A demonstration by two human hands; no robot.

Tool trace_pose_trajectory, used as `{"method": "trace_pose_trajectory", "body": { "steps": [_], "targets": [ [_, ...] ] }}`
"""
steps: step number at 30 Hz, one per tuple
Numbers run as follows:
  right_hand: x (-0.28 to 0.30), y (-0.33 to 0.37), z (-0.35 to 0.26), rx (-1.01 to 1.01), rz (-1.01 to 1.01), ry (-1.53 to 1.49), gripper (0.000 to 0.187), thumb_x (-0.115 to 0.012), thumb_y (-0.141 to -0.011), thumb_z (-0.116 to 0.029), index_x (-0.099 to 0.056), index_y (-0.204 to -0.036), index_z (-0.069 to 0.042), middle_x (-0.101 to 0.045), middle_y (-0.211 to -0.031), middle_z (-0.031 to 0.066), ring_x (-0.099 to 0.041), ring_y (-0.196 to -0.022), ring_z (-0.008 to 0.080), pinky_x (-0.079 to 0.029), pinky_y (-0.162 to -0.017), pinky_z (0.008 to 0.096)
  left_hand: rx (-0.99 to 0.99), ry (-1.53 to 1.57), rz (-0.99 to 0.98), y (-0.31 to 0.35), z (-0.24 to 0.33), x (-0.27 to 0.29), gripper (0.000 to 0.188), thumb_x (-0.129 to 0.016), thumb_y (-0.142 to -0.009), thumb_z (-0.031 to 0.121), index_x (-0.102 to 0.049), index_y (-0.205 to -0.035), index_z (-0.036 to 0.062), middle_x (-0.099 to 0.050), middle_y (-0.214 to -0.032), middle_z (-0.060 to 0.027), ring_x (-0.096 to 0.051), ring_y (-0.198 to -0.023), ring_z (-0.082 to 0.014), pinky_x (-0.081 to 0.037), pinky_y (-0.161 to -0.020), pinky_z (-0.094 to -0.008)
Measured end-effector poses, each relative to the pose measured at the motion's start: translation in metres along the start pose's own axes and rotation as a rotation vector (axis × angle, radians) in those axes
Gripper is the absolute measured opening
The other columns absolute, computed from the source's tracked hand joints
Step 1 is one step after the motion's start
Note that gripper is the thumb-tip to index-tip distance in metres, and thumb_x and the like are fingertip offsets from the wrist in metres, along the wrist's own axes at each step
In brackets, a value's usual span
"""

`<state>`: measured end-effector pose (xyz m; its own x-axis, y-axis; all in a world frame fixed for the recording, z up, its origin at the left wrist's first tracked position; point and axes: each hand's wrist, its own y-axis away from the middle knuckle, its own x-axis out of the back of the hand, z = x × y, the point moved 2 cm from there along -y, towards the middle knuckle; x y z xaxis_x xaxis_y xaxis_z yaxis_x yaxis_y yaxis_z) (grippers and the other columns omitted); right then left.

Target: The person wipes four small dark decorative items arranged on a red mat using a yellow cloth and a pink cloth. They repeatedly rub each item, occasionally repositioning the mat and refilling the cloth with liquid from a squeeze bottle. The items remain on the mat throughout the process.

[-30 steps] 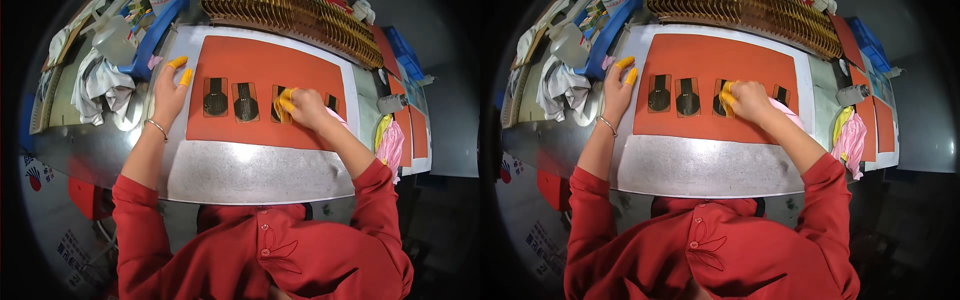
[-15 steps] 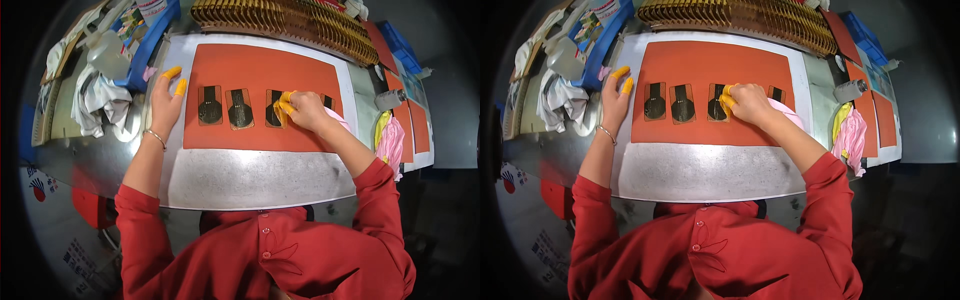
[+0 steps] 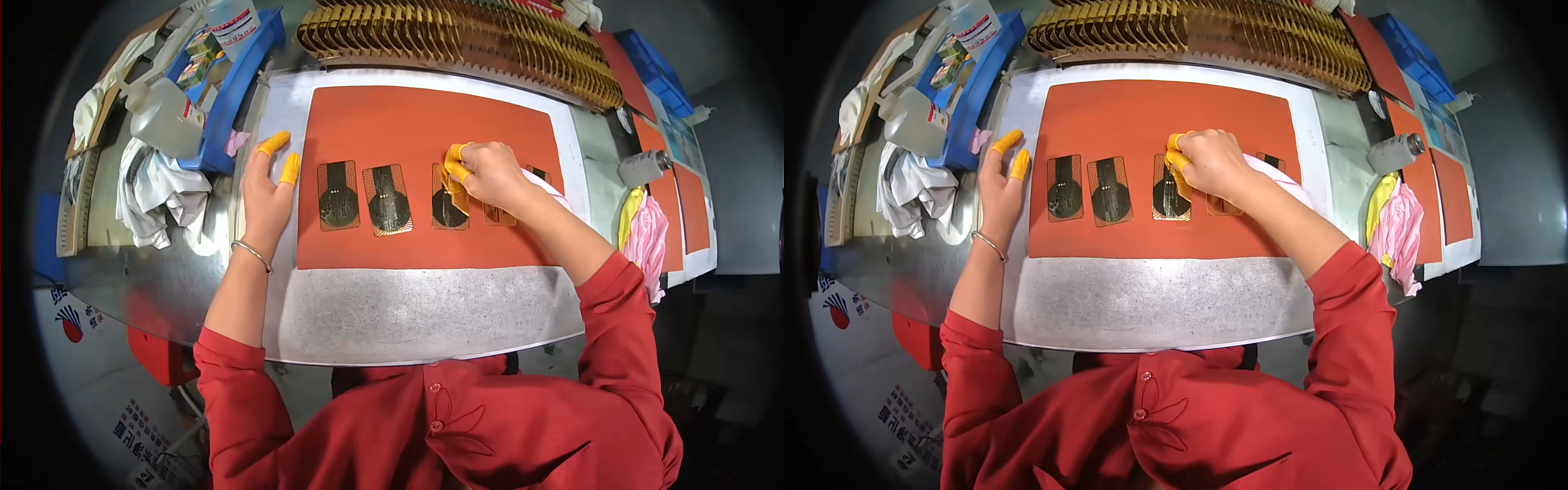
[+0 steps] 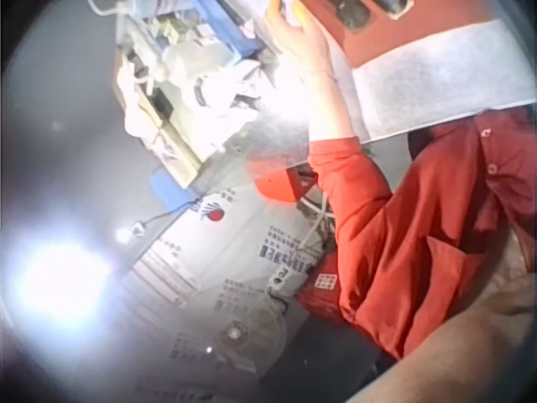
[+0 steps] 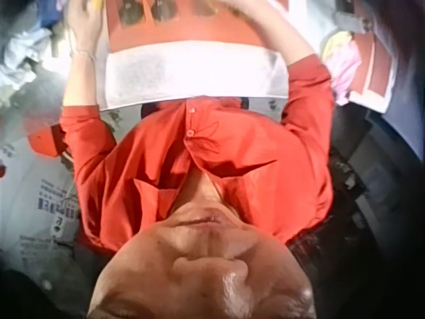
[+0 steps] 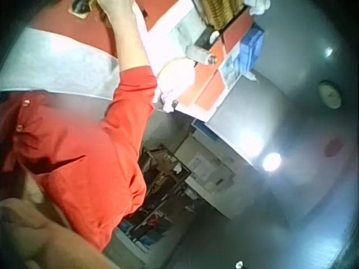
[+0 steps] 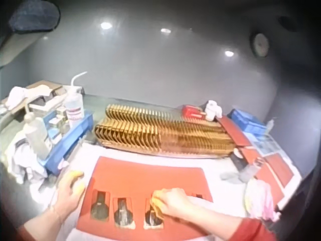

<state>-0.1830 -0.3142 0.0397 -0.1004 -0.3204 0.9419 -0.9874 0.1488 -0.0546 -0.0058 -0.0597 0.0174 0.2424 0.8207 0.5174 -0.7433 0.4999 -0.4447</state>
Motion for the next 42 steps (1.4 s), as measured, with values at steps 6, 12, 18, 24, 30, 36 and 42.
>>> {"method": "trace_pose_trajectory", "body": {
  "steps": [6, 12, 18, 24, 30, 36, 42],
  "targets": [
    [-0.005, 0.002, -0.003, 0.082, 0.050, 0.019, 0.010, -0.057, -0.076, -0.013, -0.061, -0.074, -0.004, -0.062, -0.069, 0.0154, -0.059, -0.063, 0.0333, -0.047, -0.059, 0.0443, 0.014, 0.049, 0.015, 0.002, -0.007, 0.000, 0.028, -0.058, -0.082, 0.003, -0.056, -0.109, -0.0020, -0.058, -0.107, -0.0144, -0.056, -0.104, -0.0266, -0.041, -0.091, -0.0322],
    [-0.005, 0.006, -0.004, 0.150, 0.041, 0.047, 0.011, -0.061, -0.079, -0.016, -0.063, -0.079, -0.004, -0.060, -0.066, 0.0140, -0.059, -0.059, 0.0324, -0.048, -0.055, 0.0398, -0.017, 0.010, 0.023, 0.002, -0.006, 0.001, 0.028, -0.059, -0.081, 0.003, -0.056, -0.108, -0.0022, -0.058, -0.107, -0.0144, -0.056, -0.102, -0.0270, -0.042, -0.090, -0.0323],
    [-0.004, -0.003, 0.004, 0.080, 0.049, 0.072, 0.007, -0.064, -0.075, -0.011, -0.063, -0.080, -0.005, -0.060, -0.066, 0.0137, -0.058, -0.057, 0.0325, -0.047, -0.053, 0.0401, -0.009, 0.018, 0.027, 0.001, -0.004, 0.002, 0.028, -0.058, -0.081, 0.002, -0.056, -0.108, -0.0020, -0.058, -0.107, -0.0153, -0.056, -0.102, -0.0280, -0.042, -0.090, -0.0328],
    [-0.004, -0.002, 0.004, 0.068, 0.082, 0.050, 0.009, -0.062, -0.077, -0.014, -0.064, -0.081, -0.006, -0.060, -0.066, 0.0139, -0.059, -0.058, 0.0317, -0.048, -0.054, 0.0401, 0.003, 0.047, 0.012, 0.002, -0.004, 0.000, 0.028, -0.058, -0.080, 0.001, -0.056, -0.109, -0.0021, -0.058, -0.107, -0.0152, -0.056, -0.103, -0.0277, -0.042, -0.090, -0.0328],
    [0.000, 0.006, 0.006, 0.094, 0.036, -0.001, 0.012, -0.058, -0.079, -0.016, -0.061, -0.076, -0.004, -0.061, -0.068, 0.0151, -0.059, -0.064, 0.0331, -0.047, -0.058, 0.0432, -0.017, 0.025, 0.017, 0.002, -0.010, 0.000, 0.028, -0.058, -0.081, 0.003, -0.056, -0.109, -0.0015, -0.058, -0.108, -0.0146, -0.056, -0.103, -0.0272, -0.042, -0.090, -0.0330],
    [0.004, 0.002, 0.005, 0.024, 0.027, -0.026, 0.013, -0.058, -0.079, -0.017, -0.062, -0.078, -0.005, -0.062, -0.068, 0.0154, -0.060, -0.063, 0.0329, -0.047, -0.059, 0.0434, 0.004, 0.046, 0.022, 0.000, -0.013, 0.000, 0.028, -0.058, -0.082, 0.003, -0.056, -0.109, -0.0014, -0.058, -0.107, -0.0145, -0.056, -0.103, -0.0266, -0.042, -0.091, -0.0329],
    [0.002, -0.007, 0.004, 0.089, 0.056, 0.001, 0.011, -0.060, -0.079, -0.017, -0.063, -0.082, -0.006, -0.061, -0.068, 0.0142, -0.059, -0.060, 0.0327, -0.047, -0.056, 0.0400, -0.004, 0.026, 0.013, 0.001, -0.009, -0.002, 0.027, -0.058, -0.081, 0.003, -0.056, -0.108, -0.0026, -0.059, -0.108, -0.0146, -0.056, -0.103, -0.0266, -0.042, -0.091, -0.0326]
  ]
}}
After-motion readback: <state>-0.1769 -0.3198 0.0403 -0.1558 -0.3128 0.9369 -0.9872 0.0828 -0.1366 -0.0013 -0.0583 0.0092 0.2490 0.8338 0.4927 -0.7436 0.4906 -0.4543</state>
